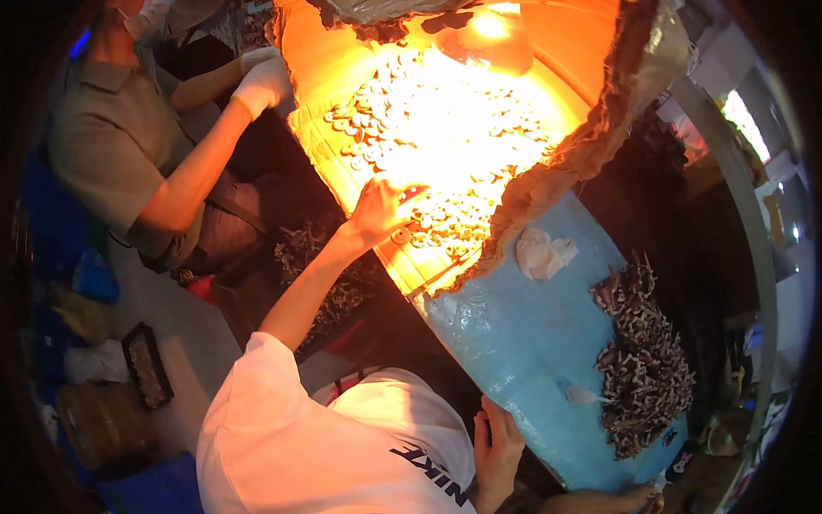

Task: The person applies glue from a bottle to small plastic figurine parts and assembles them by hand at a workbench.

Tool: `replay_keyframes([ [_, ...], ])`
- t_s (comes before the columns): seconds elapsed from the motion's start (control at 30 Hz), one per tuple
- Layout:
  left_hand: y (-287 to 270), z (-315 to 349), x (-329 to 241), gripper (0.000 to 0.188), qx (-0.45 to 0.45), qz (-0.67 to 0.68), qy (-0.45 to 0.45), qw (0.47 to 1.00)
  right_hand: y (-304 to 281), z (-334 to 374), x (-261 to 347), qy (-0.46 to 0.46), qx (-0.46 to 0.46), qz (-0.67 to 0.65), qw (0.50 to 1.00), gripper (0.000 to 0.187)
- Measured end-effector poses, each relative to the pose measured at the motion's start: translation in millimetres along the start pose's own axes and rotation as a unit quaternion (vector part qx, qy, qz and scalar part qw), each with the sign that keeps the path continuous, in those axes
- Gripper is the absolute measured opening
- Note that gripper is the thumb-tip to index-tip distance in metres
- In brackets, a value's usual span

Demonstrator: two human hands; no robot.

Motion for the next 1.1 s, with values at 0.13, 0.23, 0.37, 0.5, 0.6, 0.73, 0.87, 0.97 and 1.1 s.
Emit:
replay_keyframes([
  [0.13,28,-20,9,0.027,0.072,-0.019,-0.013,0.997,4,2,-4,0.026,0.024,0.005,0.999,0.029],
  [0.23,44,-40,-3,0.017,0.161,0.025,-0.064,0.985,8,1,-1,0.022,0.032,0.003,0.999,0.029],
  [0.37,97,-43,9,0.018,0.071,0.051,0.036,0.995,11,1,-1,0.015,0.044,0.011,0.999,0.03],
  [0.5,85,-34,0,0.012,0.055,-0.013,0.059,0.997,10,1,-4,0.003,0.038,0.032,0.999,0.028],
  [0.6,77,-27,2,0.013,0.008,-0.034,0.072,0.997,12,2,-3,0.01,0.043,0.031,0.999,0.028],
  [0.73,68,-20,4,0.016,-0.059,-0.056,0.098,0.992,13,2,0,0.022,0.051,0.013,0.998,0.03],
  [0.87,42,-4,12,0.021,-0.12,-0.086,0.125,0.981,12,5,0,-0.011,0.034,0.012,0.999,0.03],
  [0.97,5,-18,-17,0.024,0.018,0.119,-0.048,0.992,-2,9,-16,0.033,0.006,0.026,0.999,0.029],
  [1.1,-57,29,-41,0.006,-0.072,0.12,-0.142,0.98,-5,9,-20,0.05,-0.006,0.019,0.999,0.028],
])
Point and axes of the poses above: each hand's wrist, its own z-axis away from the middle knuckle, its own y-axis out of the palm, x = y × z, the point moved 9 cm from there along -z, towards the middle knuckle, and after that the axes turned 8 degrees about -x, right-handed, at the moved point
